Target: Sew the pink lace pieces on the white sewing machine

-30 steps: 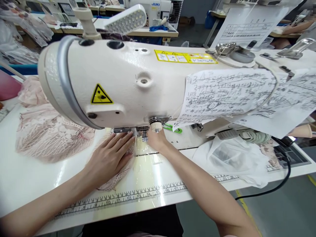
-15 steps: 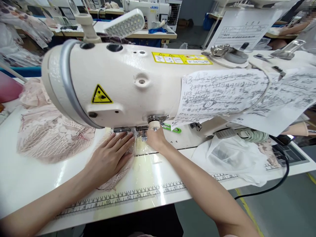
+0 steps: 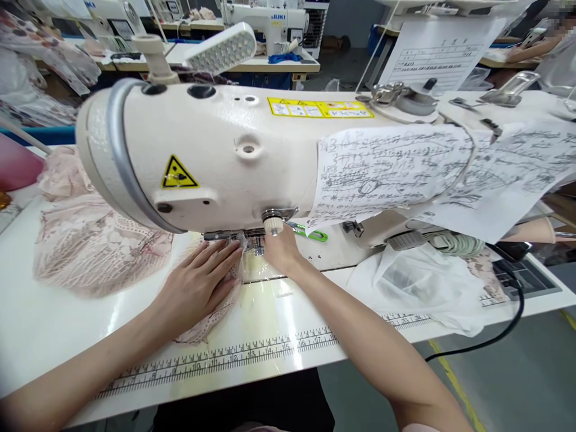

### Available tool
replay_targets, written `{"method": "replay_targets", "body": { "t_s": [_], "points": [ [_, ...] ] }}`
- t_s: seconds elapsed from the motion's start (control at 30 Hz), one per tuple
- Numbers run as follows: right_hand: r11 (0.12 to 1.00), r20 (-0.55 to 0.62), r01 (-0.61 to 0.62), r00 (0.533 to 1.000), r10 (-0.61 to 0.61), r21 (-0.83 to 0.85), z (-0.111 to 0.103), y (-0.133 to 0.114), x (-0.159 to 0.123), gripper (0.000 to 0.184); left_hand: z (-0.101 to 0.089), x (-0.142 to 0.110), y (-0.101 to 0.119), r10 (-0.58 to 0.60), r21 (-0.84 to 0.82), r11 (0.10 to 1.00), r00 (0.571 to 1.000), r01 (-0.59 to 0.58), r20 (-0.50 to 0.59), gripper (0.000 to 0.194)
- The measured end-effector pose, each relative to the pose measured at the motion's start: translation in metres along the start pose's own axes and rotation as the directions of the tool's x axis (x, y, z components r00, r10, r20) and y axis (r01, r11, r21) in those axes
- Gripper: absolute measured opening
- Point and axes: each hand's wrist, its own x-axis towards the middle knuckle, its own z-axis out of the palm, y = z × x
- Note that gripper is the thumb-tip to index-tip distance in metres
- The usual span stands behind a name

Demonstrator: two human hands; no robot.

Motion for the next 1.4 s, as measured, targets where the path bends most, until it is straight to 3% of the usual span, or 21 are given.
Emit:
{"method": "replay_targets", "body": {
  "t_s": [0.23,0.37,0.5,0.57,0.7,0.83,0.93,1.03,1.1,1.2,1.3,1.4],
  "points": [
    [0.996,-0.038,-0.087,0.995,0.088,0.017,-0.003,-0.009,0.005,0.021,0.0,-0.001,-0.003,0.005,-0.015,1.0,1.0,-0.005,0.02,0.05],
    [0.999,-0.034,-0.009,0.999,0.01,0.049,-0.011,-0.012,0.003,0.019,-0.002,0.0,-0.002,0.041,0.026,0.999,0.999,-0.041,0.024,0.048],
    [0.997,-0.005,0.049,0.999,-0.05,-0.059,-0.023,-0.016,-0.003,0.021,-0.019,0.002,0.0,0.112,0.05,0.993,0.993,-0.111,-0.027,0.036],
    [0.984,0.068,0.133,0.99,-0.125,-0.122,-0.031,-0.019,-0.007,0.02,-0.034,0.0,0.0,0.175,0.039,0.984,0.984,-0.173,-0.037,0.031],
    [0.914,0.208,0.364,0.922,-0.327,-0.177,-0.046,-0.03,-0.014,0.028,-0.061,-0.021,-0.003,0.34,0.024,0.94,0.938,-0.339,-0.065,0.037],
    [0.831,0.255,0.534,0.835,-0.488,-0.156,-0.055,-0.045,-0.023,0.043,-0.066,-0.062,-0.001,0.435,0.129,0.896,0.899,-0.426,-0.05,0.03],
    [0.79,0.38,0.601,0.765,-0.521,-0.127,-0.057,-0.055,-0.027,0.05,-0.058,-0.09,0.005,0.391,0.161,0.911,0.92,-0.379,-0.044,0.02],
    [0.796,0.481,0.595,0.734,-0.48,-0.113,-0.057,-0.06,-0.025,0.042,-0.052,-0.102,0.008,0.269,0.097,0.96,0.961,-0.263,-0.058,0.034],
    [0.816,0.514,0.569,0.731,-0.449,-0.096,-0.056,-0.06,-0.023,0.032,-0.053,-0.1,0.009,0.208,0.024,0.978,0.975,-0.207,-0.075,0.034],
    [0.845,0.508,0.533,0.74,-0.441,-0.041,-0.054,-0.056,-0.02,0.023,-0.058,-0.089,0.01,0.17,-0.037,0.984,0.98,-0.174,-0.101,0.02],
    [0.859,0.458,0.51,0.753,-0.472,0.046,-0.05,-0.047,-0.021,0.021,-0.059,-0.083,0.011,0.226,0.047,0.974,0.97,-0.223,-0.085,0.018],
    [0.865,0.378,0.479,0.781,-0.497,0.147,-0.044,-0.038,-0.024,0.02,-0.053,-0.087,0.008,0.263,0.118,0.96,0.963,-0.254,-0.066,0.03]
  ]
}}
